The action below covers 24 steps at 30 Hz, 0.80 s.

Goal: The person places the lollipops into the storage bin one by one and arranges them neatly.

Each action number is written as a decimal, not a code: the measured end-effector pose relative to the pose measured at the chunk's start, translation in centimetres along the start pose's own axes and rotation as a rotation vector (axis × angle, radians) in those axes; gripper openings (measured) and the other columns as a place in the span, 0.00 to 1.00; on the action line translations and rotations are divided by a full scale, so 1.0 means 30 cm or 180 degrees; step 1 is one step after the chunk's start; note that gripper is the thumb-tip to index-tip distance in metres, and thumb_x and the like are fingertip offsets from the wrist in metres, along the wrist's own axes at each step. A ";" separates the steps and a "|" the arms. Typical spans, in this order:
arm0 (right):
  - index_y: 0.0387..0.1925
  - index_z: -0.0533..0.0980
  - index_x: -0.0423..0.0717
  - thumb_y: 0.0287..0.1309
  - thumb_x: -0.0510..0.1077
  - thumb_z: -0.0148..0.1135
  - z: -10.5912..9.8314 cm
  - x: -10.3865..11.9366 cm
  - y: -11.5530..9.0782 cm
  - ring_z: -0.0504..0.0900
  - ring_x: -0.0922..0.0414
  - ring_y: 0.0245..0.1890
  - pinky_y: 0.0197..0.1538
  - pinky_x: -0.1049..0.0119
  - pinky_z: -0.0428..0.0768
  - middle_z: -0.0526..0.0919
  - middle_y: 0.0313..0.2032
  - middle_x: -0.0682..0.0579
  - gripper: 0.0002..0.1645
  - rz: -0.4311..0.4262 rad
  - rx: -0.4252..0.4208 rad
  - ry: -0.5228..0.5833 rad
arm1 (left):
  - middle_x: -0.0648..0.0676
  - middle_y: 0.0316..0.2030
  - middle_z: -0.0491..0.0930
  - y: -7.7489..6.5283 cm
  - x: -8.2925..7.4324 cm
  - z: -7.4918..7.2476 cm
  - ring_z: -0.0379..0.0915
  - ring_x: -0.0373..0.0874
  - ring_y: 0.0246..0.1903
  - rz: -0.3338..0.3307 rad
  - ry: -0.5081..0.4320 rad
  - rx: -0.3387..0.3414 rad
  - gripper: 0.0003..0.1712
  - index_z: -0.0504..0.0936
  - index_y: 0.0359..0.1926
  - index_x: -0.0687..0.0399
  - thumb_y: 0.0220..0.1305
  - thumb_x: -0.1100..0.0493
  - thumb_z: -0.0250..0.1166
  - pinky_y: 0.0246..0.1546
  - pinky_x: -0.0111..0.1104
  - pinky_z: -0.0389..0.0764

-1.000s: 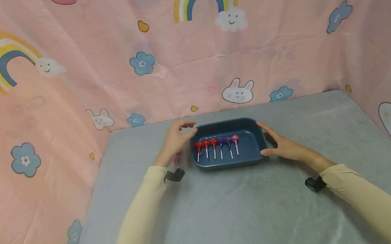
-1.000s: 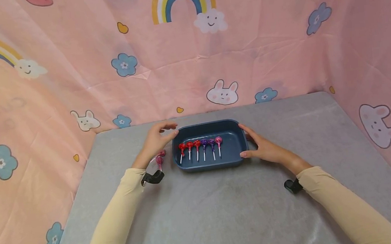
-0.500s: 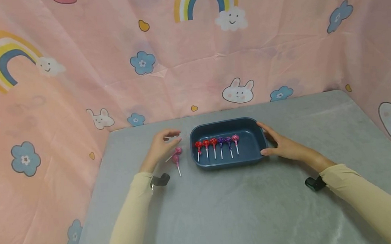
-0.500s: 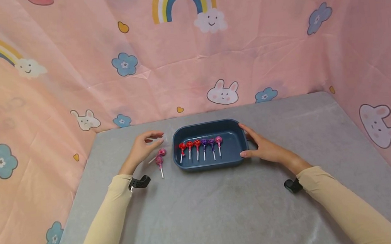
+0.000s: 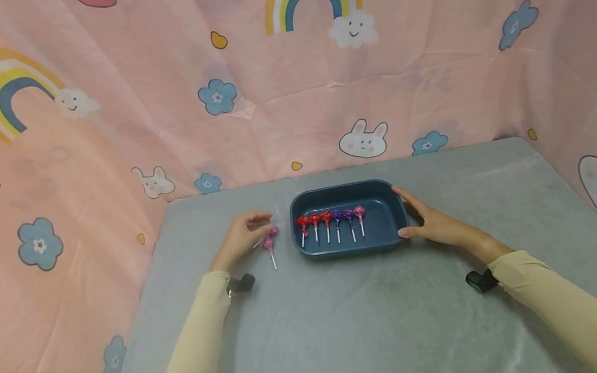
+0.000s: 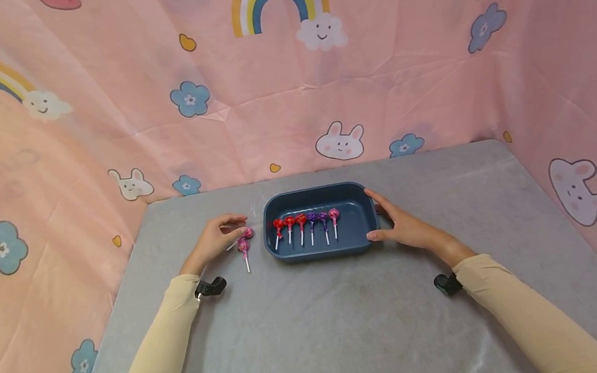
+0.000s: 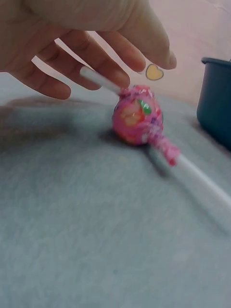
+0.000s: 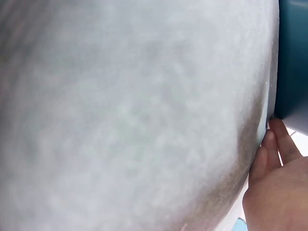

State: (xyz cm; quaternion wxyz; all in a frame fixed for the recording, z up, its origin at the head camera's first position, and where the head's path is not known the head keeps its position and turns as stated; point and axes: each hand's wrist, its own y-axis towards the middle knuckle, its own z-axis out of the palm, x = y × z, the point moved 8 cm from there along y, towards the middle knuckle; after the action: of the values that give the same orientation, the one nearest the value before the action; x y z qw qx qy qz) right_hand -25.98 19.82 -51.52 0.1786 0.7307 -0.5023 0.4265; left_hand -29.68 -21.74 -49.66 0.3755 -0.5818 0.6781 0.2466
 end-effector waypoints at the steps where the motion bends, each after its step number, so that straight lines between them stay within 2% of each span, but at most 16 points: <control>1: 0.76 0.32 0.78 0.60 0.53 0.67 0.000 0.000 0.001 0.47 0.30 0.76 0.68 0.25 0.51 0.44 0.77 0.34 0.61 -0.0005 0.0000 0.0004 | 0.50 0.55 0.82 -0.001 0.002 0.004 0.78 0.49 0.58 0.0000 -0.0013 0.0009 0.23 0.81 0.57 0.47 0.62 0.48 0.69 0.63 0.49 0.75; 6: 0.76 0.33 0.78 0.60 0.54 0.68 0.000 -0.002 0.002 0.47 0.30 0.76 0.69 0.25 0.51 0.44 0.77 0.34 0.61 -0.0005 0.0005 0.0021 | 0.53 0.55 0.82 0.000 0.007 0.013 0.78 0.49 0.58 0.0092 0.0016 0.0032 0.22 0.82 0.56 0.50 0.62 0.51 0.70 0.64 0.48 0.75; 11: 0.76 0.32 0.77 0.60 0.54 0.67 0.001 -0.002 0.001 0.47 0.30 0.76 0.69 0.26 0.51 0.44 0.77 0.33 0.61 0.0000 -0.0002 -0.0010 | 0.51 0.54 0.83 0.009 0.030 0.021 0.76 0.49 0.59 0.0151 0.0105 0.0044 0.21 0.83 0.54 0.48 0.62 0.49 0.70 0.66 0.48 0.72; 18: 0.76 0.32 0.77 0.60 0.54 0.68 0.003 0.000 -0.001 0.47 0.30 0.76 0.69 0.25 0.50 0.44 0.77 0.33 0.62 0.0031 -0.0016 -0.0021 | 0.51 0.54 0.84 0.011 0.040 0.030 0.77 0.49 0.59 0.0144 0.0061 0.0055 0.20 0.84 0.53 0.47 0.61 0.50 0.71 0.66 0.49 0.72; 24: 0.76 0.32 0.78 0.60 0.52 0.67 0.002 -0.001 0.001 0.47 0.30 0.76 0.69 0.25 0.50 0.44 0.77 0.33 0.62 -0.0019 -0.0009 0.0019 | 0.52 0.56 0.82 0.011 0.025 0.030 0.75 0.50 0.61 0.0092 0.0184 0.0138 0.20 0.83 0.55 0.46 0.62 0.52 0.70 0.67 0.48 0.72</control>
State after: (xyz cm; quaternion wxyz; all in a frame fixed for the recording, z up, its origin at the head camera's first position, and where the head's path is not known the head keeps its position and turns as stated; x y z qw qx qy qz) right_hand -25.99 19.77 -51.59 0.1824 0.7306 -0.5002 0.4275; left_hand -29.82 -21.43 -50.84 0.3647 -0.5705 0.7022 0.2203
